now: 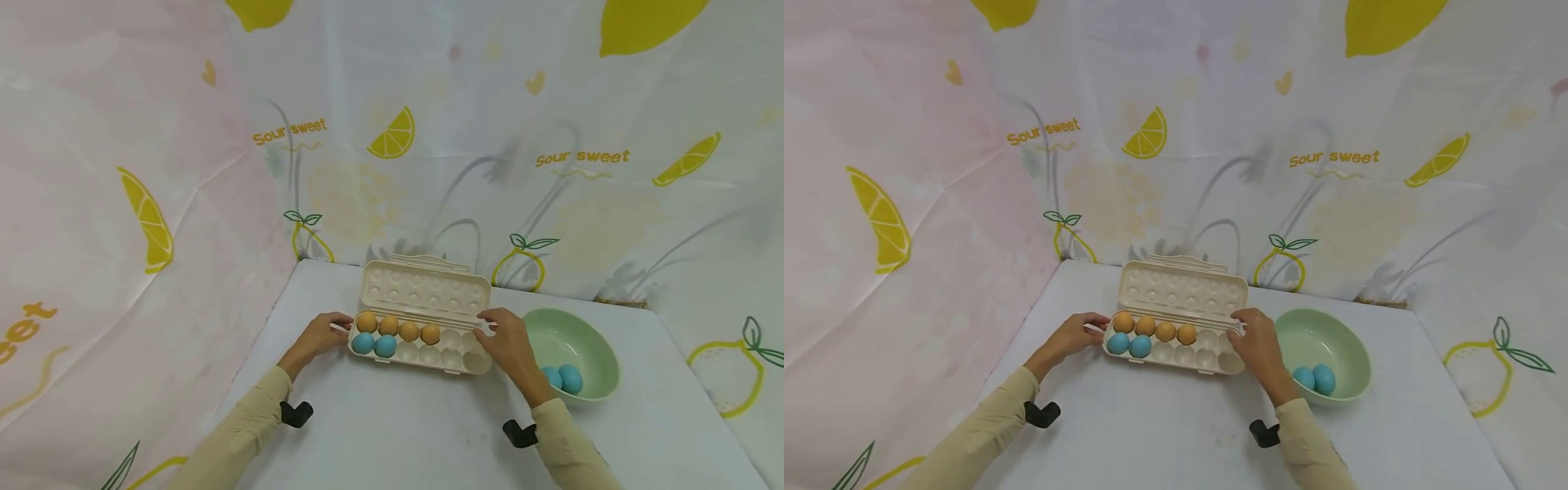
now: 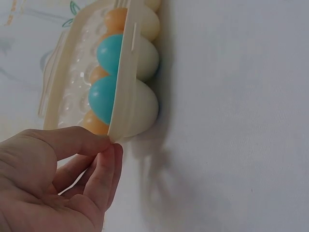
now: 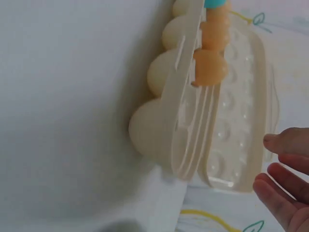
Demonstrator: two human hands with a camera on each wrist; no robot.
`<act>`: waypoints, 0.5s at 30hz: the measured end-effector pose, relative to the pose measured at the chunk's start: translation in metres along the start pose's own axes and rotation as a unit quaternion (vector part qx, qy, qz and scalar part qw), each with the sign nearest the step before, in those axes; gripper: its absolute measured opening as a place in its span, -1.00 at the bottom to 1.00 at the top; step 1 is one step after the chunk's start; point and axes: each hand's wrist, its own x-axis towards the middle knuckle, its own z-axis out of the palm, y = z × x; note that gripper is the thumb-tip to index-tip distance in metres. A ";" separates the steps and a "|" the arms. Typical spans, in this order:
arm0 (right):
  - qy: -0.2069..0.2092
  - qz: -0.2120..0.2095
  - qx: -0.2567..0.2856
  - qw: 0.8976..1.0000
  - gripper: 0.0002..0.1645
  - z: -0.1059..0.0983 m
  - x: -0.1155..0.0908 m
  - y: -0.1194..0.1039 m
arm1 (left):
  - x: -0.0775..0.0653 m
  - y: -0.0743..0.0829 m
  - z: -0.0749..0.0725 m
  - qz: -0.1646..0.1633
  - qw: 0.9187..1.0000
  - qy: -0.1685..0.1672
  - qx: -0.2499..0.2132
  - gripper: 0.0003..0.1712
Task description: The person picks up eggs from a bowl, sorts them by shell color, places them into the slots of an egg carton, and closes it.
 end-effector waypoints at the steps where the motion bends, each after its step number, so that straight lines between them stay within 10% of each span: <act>1: -0.004 0.008 -0.010 1.000 -0.66 -0.007 -0.001 0.005 | 0.000 0.000 0.000 0.000 1.000 0.000 0.002 -0.57; 15: -0.067 0.075 -0.062 0.993 -0.62 -0.083 -0.030 0.056 | 0.001 -0.003 -0.001 0.005 1.000 -0.010 0.002 -0.57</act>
